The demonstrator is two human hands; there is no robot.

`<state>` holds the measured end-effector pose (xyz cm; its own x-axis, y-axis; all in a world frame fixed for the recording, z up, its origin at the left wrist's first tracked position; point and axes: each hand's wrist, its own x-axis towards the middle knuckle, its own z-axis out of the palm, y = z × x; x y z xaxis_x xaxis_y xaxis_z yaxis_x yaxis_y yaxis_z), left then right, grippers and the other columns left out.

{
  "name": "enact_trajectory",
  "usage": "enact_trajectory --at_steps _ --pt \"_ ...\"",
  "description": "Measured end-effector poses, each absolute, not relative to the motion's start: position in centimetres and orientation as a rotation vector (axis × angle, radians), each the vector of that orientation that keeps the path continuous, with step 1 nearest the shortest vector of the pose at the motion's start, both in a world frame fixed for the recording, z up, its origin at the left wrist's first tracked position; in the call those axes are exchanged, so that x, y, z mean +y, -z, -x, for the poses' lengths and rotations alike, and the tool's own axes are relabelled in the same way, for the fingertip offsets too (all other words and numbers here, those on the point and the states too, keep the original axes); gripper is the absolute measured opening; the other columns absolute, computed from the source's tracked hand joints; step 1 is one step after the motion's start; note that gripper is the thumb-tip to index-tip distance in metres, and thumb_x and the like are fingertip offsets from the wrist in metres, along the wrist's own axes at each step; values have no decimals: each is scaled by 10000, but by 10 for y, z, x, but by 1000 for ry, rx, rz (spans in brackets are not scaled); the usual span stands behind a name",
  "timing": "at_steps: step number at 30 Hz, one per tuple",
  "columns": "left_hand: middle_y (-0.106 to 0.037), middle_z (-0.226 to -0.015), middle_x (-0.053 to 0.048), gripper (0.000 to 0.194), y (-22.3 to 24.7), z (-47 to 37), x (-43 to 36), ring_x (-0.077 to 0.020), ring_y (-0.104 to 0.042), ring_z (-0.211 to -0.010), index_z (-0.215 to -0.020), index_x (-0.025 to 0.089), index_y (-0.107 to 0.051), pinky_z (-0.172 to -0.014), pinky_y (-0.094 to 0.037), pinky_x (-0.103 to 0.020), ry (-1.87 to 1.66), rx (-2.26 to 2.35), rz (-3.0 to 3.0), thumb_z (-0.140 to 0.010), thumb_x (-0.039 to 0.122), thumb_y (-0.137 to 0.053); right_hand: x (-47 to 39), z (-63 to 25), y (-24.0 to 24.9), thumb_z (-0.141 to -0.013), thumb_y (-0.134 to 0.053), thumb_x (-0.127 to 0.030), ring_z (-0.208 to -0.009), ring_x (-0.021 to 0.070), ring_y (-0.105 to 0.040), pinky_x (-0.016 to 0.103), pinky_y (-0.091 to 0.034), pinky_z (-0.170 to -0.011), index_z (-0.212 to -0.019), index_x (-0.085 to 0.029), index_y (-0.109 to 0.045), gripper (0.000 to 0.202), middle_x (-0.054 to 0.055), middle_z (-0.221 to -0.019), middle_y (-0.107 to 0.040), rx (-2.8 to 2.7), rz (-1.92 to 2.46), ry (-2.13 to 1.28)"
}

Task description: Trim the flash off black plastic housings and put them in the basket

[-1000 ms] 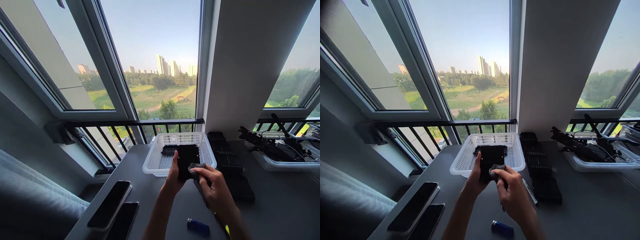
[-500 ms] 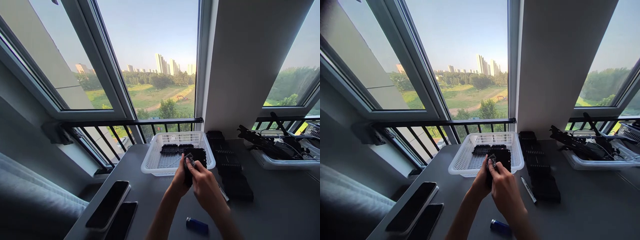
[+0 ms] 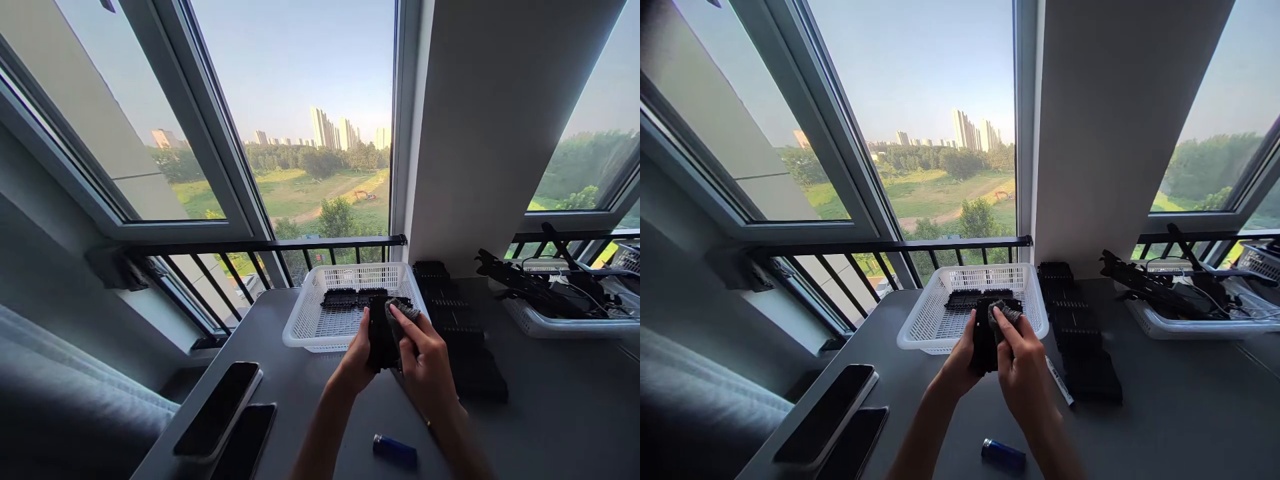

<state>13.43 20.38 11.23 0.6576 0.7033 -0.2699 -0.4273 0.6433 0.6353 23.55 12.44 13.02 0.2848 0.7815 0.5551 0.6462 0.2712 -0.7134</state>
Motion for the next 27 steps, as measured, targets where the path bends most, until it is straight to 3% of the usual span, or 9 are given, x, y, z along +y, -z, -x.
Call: enact_trajectory --at_steps 4,7,12,15,18,22,27 --pt "-736 -1064 -127 553 -108 -140 198 -267 -648 -1102 -1180 113 -652 -1007 -464 -345 -673 539 -530 -885 559 -509 130 -230 -127 -872 -384 -85 -1008 221 -620 358 -527 -875 -1401 -252 -497 566 89 -1147 -595 -1564 1512 -133" --pt "-747 -1004 -118 554 -111 -139 202 -249 -671 -1046 -1107 106 -679 -976 -490 -327 -759 518 -442 -884 577 -493 126 -223 -131 -854 -403 -55 -913 200 -638 321 -532 -817 -1374 -248 -532 569 77 -1058 -618 -1715 1489 -232" --pt "-753 -886 -100 568 -122 -130 213 -226 -712 -862 -1057 111 -697 -834 -562 -328 -805 471 -454 -900 590 -435 113 -219 -142 -837 -450 -44 -712 150 -633 254 -499 -653 -1137 -288 -708 465 21 -870 -646 -1796 1468 -394" --pt "-754 -867 -86 550 -126 -126 215 -216 -713 -810 -1058 120 -699 -799 -569 -323 -834 460 -517 -897 582 -448 111 -225 -143 -827 -441 -37 -730 145 -635 247 -505 -667 -1042 -278 -740 440 20 -858 -646 -1692 1406 -384" --pt "-755 -947 -83 528 -124 -127 212 -241 -696 -954 -1132 140 -677 -917 -526 -352 -820 453 -526 -904 562 -455 114 -231 -137 -856 -405 -61 -884 167 -641 268 -534 -765 -1172 -259 -682 464 58 -1008 -630 -1508 1349 -244" --pt "-718 -1119 -115 562 -116 -136 201 -263 -617 -1151 -1204 129 -645 -1055 -423 -358 -697 395 -509 -912 562 -440 124 -231 -128 -918 -363 -124 -974 196 -622 335 -537 -852 -1400 -291 -492 526 88 -1124 -574 -1460 1419 -106" --pt "-722 -1089 -125 597 -109 -144 197 -270 -633 -1121 -1175 137 -658 -1028 -451 -360 -658 374 -457 -892 612 -431 128 -225 -128 -890 -352 -75 -963 226 -613 384 -529 -844 -1417 -291 -471 582 97 -1113 -571 -1644 1564 -152"
